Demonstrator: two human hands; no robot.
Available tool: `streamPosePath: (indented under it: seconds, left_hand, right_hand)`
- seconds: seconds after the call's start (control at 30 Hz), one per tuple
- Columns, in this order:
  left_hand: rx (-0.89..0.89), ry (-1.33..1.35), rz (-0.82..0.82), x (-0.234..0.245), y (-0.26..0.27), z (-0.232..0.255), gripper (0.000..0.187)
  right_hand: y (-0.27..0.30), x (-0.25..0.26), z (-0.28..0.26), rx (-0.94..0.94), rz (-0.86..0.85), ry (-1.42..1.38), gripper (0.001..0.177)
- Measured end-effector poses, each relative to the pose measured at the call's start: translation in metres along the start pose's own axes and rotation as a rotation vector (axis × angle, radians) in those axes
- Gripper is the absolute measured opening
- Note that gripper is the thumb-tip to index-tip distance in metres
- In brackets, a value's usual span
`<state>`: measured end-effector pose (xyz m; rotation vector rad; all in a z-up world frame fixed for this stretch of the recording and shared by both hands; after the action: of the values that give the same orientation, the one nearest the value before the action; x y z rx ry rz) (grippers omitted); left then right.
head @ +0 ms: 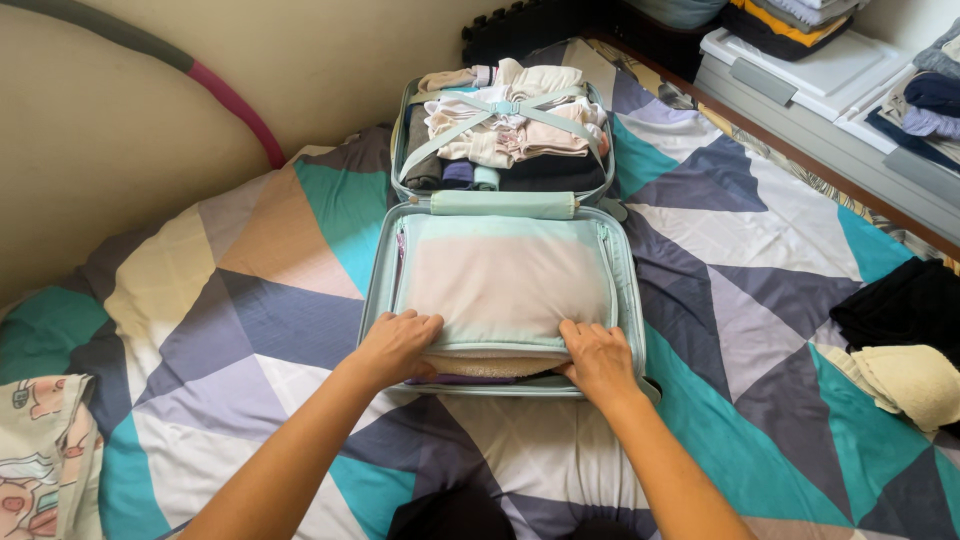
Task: The person folds several towels and places them into a light blue suitcase on a bed. They then close the suitcase, attempt to secure it with straps, and reopen it to adjust the contents.
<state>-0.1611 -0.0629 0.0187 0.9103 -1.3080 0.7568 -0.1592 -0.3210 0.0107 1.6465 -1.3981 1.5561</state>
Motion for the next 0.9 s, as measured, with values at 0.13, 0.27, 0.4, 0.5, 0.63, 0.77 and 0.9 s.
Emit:
streamPosePath:
  seconds: [0.13,0.27,0.4,0.5,0.63,0.77,0.9]
  left_hand:
    - [0.013,-0.076,-0.092,-0.009,-0.006,0.003,0.075]
    - [0.001,-0.104,0.029,-0.016,-0.011,0.004,0.070]
    - [-0.043,-0.145,0.366,-0.023,-0.015,-0.010,0.040]
    - [-0.064,-0.149,0.401,-0.045,-0.007,-0.006,0.032]
    - [-0.064,-0.241,0.307,-0.067,0.008,-0.005,0.020]
    - [-0.116,-0.232,0.126,-0.082,0.003,-0.010,0.022]
    - [-0.089,-0.162,0.168,-0.063,0.011,-0.020,0.021]
  right_hand:
    - [0.006,-0.014,0.010,-0.064,-0.009,0.009,0.041]
    - [0.007,-0.008,0.007,-0.072,0.040,-0.023,0.042]
    - [0.011,-0.007,-0.003,-0.036,0.090,-0.044,0.045]
    - [0.013,-0.007,0.002,-0.069,0.050,0.004,0.042]
    - [0.012,-0.008,0.000,-0.062,0.085,0.009,0.036]
    - [0.022,-0.013,0.001,-0.035,0.007,0.018,0.028]
    - [0.019,0.001,-0.005,-0.001,-0.070,0.041,0.023]
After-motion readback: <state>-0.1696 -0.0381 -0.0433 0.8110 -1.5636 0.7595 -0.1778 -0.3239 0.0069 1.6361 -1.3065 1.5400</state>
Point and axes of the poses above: each hand's wrist, its own y-axis away from the middle knuckle, its own x-axis out of the back of the hand, z = x × y, the point moved 8 cm from there along -y, towards the middle knuckle, and after that the axes turned 8 degrees about -y, right-handed, at the moved point
